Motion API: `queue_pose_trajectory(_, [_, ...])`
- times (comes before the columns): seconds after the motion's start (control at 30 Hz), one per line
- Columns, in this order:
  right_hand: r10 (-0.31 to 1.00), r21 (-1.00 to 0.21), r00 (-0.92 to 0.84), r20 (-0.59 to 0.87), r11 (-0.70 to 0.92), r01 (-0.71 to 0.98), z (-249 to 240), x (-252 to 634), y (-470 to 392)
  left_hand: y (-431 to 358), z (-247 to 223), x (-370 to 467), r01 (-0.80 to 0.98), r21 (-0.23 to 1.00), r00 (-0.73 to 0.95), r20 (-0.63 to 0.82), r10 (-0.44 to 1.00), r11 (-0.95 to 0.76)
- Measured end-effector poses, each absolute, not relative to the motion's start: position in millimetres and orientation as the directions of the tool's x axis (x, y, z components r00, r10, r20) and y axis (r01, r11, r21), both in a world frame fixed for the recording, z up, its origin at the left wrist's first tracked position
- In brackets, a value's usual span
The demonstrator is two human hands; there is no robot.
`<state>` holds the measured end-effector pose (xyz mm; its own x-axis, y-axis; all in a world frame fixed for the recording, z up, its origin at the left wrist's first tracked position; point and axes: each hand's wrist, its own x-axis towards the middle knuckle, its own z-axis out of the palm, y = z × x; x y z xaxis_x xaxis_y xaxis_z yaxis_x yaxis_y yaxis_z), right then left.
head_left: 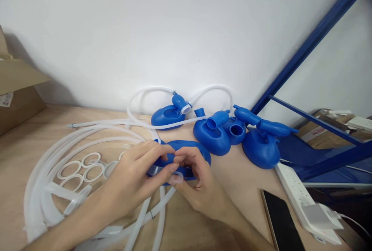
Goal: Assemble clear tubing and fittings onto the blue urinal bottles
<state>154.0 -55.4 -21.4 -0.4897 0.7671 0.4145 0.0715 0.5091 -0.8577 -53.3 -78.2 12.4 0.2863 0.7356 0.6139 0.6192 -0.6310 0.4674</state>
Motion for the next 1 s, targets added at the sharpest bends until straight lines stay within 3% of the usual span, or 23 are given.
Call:
queue_pose_trajectory(0.13, [0.780, -0.879, -0.482, 0.399, 0.475, 0.041, -22, 160, -59, -76, 15, -57, 0.647, 0.516, 0.245, 0.557, 0.794, -0.562])
queue_pose_trajectory(0.27, [0.789, -0.918, -0.506, 0.349, 0.397, -0.014, -20, 163, -54, -73, 15, -59, 0.617, 0.519, 0.305, 0.535, 0.788, -0.592])
queue_pose_trajectory(0.43, [0.807, -0.948, -0.504, 0.308, 0.302, -0.096, -21, 160, -50, -73, 14, -61, 0.561, 0.484, 0.374, 0.575, 0.728, -0.671])
queue_pose_trajectory(0.7, [0.854, -0.953, -0.430, 0.294, 0.293, -0.071, -12, 150, -52, -76, 14, -54, 0.544, 0.386, 0.416, 0.647, 0.639, -0.745])
queue_pose_trajectory(1.0, [0.890, -0.978, -0.406, 0.205, 0.197, -0.063, -4, 146, -54, -77, 8, -48, 0.571, 0.336, 0.460, 0.625, 0.631, -0.749])
